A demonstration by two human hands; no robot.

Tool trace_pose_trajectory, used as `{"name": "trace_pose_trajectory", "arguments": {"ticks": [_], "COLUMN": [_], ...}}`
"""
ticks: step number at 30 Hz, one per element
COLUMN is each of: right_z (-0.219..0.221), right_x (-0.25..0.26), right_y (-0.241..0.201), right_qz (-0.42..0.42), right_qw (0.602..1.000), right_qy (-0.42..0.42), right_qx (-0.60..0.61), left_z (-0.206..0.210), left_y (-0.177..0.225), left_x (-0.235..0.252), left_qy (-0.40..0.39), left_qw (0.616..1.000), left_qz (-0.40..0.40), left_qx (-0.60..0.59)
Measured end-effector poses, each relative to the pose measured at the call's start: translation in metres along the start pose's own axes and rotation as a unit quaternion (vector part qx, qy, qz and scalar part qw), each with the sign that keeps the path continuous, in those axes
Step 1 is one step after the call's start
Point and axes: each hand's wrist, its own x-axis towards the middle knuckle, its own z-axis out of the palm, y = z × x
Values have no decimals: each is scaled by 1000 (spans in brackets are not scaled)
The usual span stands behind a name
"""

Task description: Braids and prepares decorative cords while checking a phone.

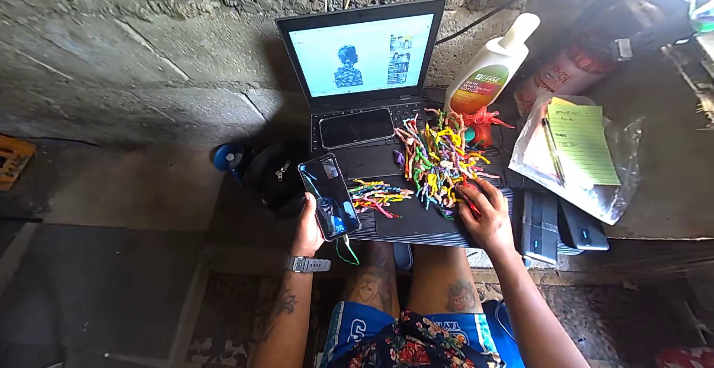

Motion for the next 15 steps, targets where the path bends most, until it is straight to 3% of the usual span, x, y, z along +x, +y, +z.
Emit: {"name": "trace_pose_trajectory", "arguments": {"ticks": [15], "right_z": [-1], "right_x": [1], "right_y": [-2], "right_qz": [0], "right_qw": [1000], "right_qy": [-1], "right_qx": [-11], "left_z": [-1], "left_y": [-3], "left_x": [1], "left_qy": [14], "left_qw": [1000], "left_qz": [-3], "left_qx": [11]}}
